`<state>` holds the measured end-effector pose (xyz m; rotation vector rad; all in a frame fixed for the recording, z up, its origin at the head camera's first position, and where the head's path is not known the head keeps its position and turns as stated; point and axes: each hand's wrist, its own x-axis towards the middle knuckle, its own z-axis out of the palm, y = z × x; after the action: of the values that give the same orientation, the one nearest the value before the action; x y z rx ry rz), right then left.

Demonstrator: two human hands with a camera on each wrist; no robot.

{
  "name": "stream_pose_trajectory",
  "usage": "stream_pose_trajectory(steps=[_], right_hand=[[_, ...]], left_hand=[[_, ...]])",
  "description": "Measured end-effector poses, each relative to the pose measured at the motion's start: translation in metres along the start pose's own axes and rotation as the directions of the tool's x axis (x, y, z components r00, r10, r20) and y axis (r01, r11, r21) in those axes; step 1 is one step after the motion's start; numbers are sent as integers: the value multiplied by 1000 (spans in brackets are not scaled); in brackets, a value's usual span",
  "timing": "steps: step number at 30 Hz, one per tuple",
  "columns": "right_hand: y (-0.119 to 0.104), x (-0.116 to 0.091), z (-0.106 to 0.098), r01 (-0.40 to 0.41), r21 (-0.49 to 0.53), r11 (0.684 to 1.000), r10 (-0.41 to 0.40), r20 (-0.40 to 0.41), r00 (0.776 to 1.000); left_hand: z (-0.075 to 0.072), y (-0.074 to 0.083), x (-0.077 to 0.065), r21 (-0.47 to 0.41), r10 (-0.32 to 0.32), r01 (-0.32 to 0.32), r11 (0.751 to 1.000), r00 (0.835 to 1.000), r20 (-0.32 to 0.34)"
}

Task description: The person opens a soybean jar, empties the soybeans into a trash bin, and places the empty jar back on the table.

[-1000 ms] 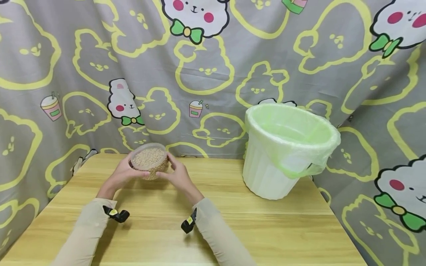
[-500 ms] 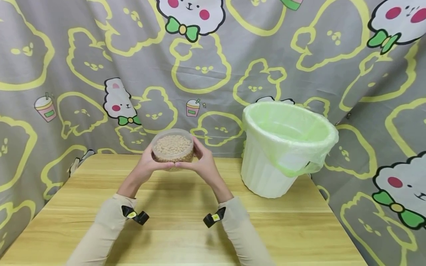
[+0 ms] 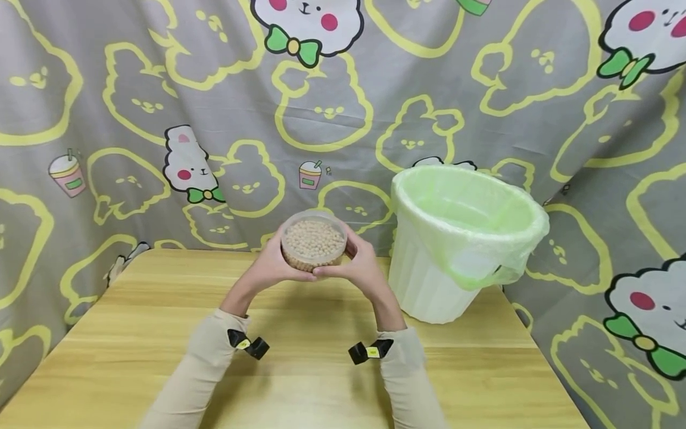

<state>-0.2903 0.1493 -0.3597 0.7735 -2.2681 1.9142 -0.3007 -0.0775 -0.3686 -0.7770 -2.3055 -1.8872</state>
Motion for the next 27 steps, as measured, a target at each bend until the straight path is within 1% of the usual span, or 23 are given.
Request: stream_pose_trajectory(steps=[3,9,15,19,23,27], right_hand=[[-2,-1,-5,-3,-26,1000,3,-1,1000],[-6,-4,-9,-17,-49,999,17,2,1000],[-10,-7,-13,-29,-55,998,29,15,999],[-10,-7,-15,-36,-66,997,38,22,999],[-10,-8,-17,-44,-78,996,46,24,999],[-12,-8,-17,-45,-82,996,46,11,999]], left_hand=[[5,-3,1,6,1,-1,1000,1000,-18],[10,-7,3,-18,46,-47,999,999,-25],[15,-12,3,-33,76,-77,996,996,-37],[18,-13,3,-71,92,-95,993,995,-48],[22,-13,4,-116,95,-99,988,994,-45],[25,-12,5,-96,104,-111,989,992,-69]])
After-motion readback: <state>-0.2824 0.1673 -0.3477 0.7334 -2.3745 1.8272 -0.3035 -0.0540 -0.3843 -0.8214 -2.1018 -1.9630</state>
